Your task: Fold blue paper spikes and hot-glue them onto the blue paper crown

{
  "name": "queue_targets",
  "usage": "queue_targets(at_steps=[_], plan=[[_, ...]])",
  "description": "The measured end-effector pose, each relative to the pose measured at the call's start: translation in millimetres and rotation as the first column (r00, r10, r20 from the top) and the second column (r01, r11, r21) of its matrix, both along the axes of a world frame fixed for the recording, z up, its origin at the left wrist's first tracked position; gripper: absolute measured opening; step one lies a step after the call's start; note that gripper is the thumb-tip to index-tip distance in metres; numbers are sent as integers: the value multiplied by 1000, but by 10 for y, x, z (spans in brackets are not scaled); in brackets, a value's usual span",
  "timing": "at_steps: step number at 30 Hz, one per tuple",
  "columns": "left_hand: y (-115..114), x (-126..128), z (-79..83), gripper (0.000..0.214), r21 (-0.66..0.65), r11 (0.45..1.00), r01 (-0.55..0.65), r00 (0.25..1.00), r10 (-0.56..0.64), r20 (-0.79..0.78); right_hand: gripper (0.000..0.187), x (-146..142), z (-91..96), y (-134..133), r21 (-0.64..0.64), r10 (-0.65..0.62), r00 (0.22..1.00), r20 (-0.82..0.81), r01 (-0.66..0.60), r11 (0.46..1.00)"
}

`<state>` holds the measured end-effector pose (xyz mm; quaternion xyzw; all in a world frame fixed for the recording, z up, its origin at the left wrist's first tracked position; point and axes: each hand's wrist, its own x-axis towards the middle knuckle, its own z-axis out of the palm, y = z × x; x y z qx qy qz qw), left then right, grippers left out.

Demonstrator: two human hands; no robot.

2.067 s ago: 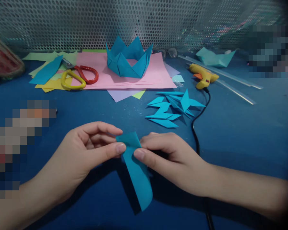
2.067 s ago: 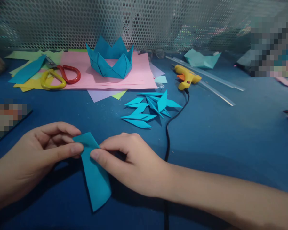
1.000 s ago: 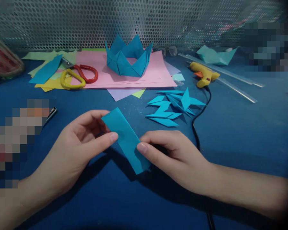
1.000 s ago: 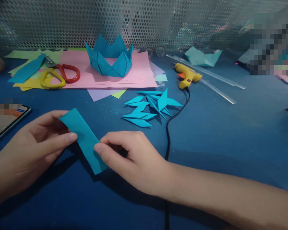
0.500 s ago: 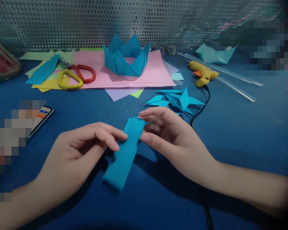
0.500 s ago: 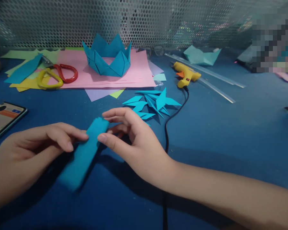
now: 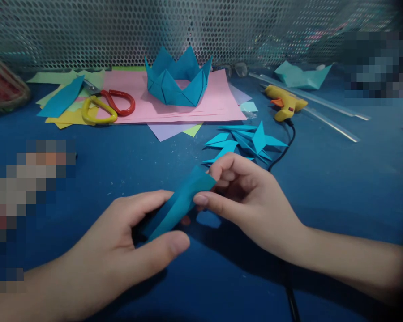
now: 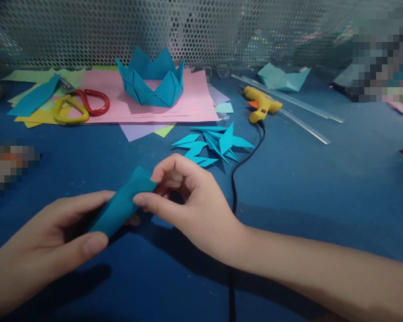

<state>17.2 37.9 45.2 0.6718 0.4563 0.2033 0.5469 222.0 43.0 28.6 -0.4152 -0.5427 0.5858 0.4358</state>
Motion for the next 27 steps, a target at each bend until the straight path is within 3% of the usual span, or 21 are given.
queue_targets(at_steps=[4, 9, 18, 27], plan=[[9, 0, -13, 13, 73, 997, 15, 994, -7, -111, 36, 1, 11, 0, 17, 12, 1000, 23, -12, 1000], [44, 41, 0, 24, 73, 996, 47, 991, -37, -132, 37, 3, 3, 12, 95, -27, 998, 49, 22, 995], [55, 66, 41, 27, 5, 1000, 15, 976, -14, -218, 37, -15, 27, -22, -24, -53, 997, 55, 54, 998], [1, 123, 12, 26, 110, 967, -230, 959, 244, -141, 24, -16, -9, -13, 61, -25, 995, 99, 19, 998]])
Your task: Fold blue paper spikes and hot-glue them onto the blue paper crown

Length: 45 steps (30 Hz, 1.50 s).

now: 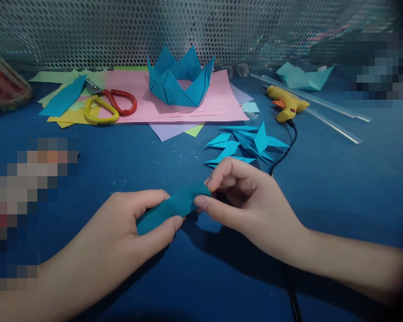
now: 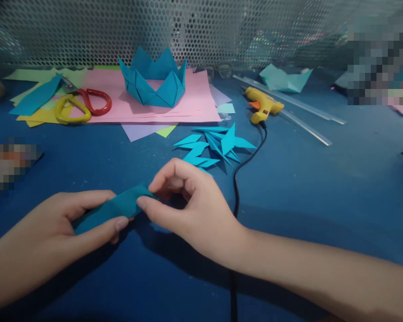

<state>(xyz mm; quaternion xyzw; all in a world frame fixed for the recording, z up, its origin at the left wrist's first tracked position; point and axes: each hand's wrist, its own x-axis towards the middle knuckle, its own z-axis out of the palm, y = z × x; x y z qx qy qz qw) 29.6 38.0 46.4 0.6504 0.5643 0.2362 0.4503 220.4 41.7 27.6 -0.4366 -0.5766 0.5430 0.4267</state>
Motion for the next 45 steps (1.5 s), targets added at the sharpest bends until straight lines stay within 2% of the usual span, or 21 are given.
queue_targets(at_steps=[4, 6, 12, 18, 21, 24, 28, 35, 41, 45], plan=[[-4, 19, -5, 26, 6, 1000, -1, 1000, 1, -11, 51, 3, -9, -24, -35, 120, 993, -3, -120, 992], [-7, 7, -4, 26, 14, 1000, 14, 1000, -13, -28, 56, 8, -7, -36, -50, 153, 988, 7, -152, 987], [-5, -72, 5, 29, 15, 979, 201, 970, -197, -141, 47, 10, 9, -45, -22, 117, 985, 126, -115, 993], [-8, -120, -13, 29, 52, 980, 195, 968, -183, -175, 45, -16, 39, -32, -83, 78, 989, 122, -68, 994], [2, -95, -10, 24, 158, 967, 199, 972, -173, -162, 49, -32, 43, -32, -121, 81, 992, 100, -69, 990], [17, -75, -3, 24, 254, 944, 212, 969, -168, -183, 43, -32, 35, -40, -141, 105, 990, 90, -92, 986], [44, -97, -2, 30, 225, 958, 176, 972, -133, -195, 35, -6, 12, -55, -73, 106, 986, 128, -98, 993], [50, -120, 1, 25, 141, 986, 92, 992, -78, -102, 38, 6, 13, -84, 80, 15, 979, 202, -32, 996], [57, -104, -2, 24, 134, 989, 66, 993, -52, -107, 36, -5, 1, -82, 191, -59, 975, 216, 17, 981], [58, -116, -22, 30, 214, 977, 18, 991, 11, -135, 35, 30, -35, -66, 275, -132, 951, 280, 52, 960]])
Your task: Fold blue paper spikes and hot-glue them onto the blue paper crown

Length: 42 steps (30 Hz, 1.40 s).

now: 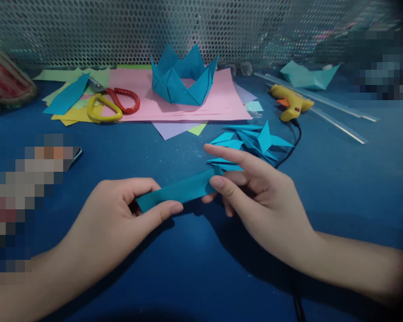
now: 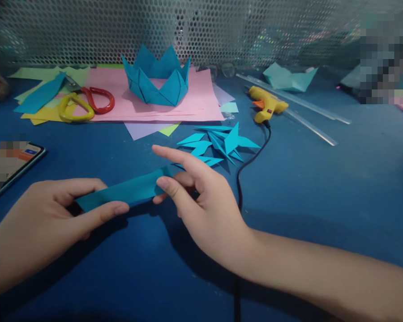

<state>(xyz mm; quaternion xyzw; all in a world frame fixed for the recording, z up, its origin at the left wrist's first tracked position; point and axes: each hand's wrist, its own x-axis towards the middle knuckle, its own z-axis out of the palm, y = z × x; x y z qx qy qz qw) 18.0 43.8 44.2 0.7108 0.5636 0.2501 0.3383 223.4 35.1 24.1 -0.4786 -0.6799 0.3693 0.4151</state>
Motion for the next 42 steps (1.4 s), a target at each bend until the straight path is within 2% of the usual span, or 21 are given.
queue_targets(at_steps=[2, 5, 7, 9, 12, 15, 20, 24, 30, 36, 42], plan=[[-3, -6, -12, 33, 62, 998, 5, 999, -2, -50, 36, 27, -1, -9, 149, -20, 994, 107, 4, 989], [-16, -14, -32, 34, 150, 986, 68, 990, -48, -131, 30, 65, 25, -30, 408, -57, 957, 286, -68, 911], [-33, -21, -48, 32, 192, 971, 146, 979, -114, -169, 25, 80, 44, -40, 493, -55, 927, 371, -146, 858], [-58, -35, -68, 31, 239, 942, 234, 960, -185, -210, 21, 82, 49, -47, 524, -21, 904, 427, -229, 820], [-106, -71, -114, 30, 338, 874, 349, 922, -257, -289, 18, 69, 34, -59, 540, 43, 891, 451, -311, 782], [-143, -109, -171, 29, 398, 833, 384, 911, -271, -311, 20, 57, 20, -75, 527, 67, 895, 442, -319, 788], [-136, -123, -232, 4, 374, 870, 321, 946, -273, -176, 22, 73, 12, -103, 475, 116, 889, 443, -342, 811], [-114, -112, -236, 21, 326, 895, 305, 950, -263, -166, 22, 78, -5, -92, 486, 146, 884, 443, -374, 790], [-128, -111, -206, 41, 312, 877, 365, 926, -305, -224, 15, 63, -8, -43, 487, 138, 879, 457, -376, 788], [-136, -95, -168, 33, 281, 882, 377, 924, -337, -180, 16, 55, -28, -28, 449, 134, 879, 458, -359, 818], [-134, -87, -190, 37, 276, 896, 348, 933, -303, -194, 12, 15, -42, -41, 420, 155, 822, 547, -430, 799]])
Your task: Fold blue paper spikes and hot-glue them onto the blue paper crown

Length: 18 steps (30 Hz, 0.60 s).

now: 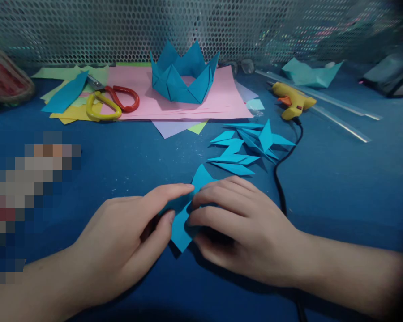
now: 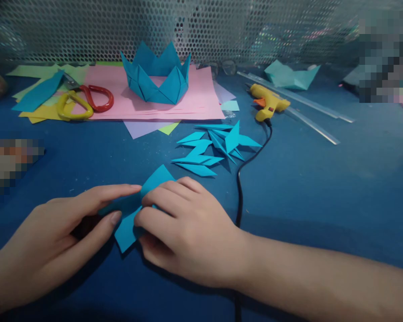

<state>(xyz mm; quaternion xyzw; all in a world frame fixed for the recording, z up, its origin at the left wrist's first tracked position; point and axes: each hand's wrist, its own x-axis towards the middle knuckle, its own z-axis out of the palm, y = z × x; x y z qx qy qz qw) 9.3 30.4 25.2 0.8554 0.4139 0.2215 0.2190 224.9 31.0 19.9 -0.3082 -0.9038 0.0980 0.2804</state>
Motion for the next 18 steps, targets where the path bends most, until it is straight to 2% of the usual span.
queue_targets(at_steps=[6, 9, 13, 18], plan=[[-13, 20, -32, 36, 17, 1000, 9, 1000, -9, 0, 21, 5, -10, 0, -18, 34, 997, 70, -33, 999], [-2, 30, -22, 37, 61, 998, 11, 999, -13, 38, 21, 16, 0, 17, -86, 30, 999, 28, -27, 996], [16, 40, 17, 34, 88, 996, 26, 999, -28, 22, 16, 19, 37, 43, -243, 27, 998, -49, -39, 969], [-3, 37, 42, 36, 119, 992, 43, 997, -36, -63, 19, 30, 46, 44, -257, 12, 998, -57, -26, 966]])
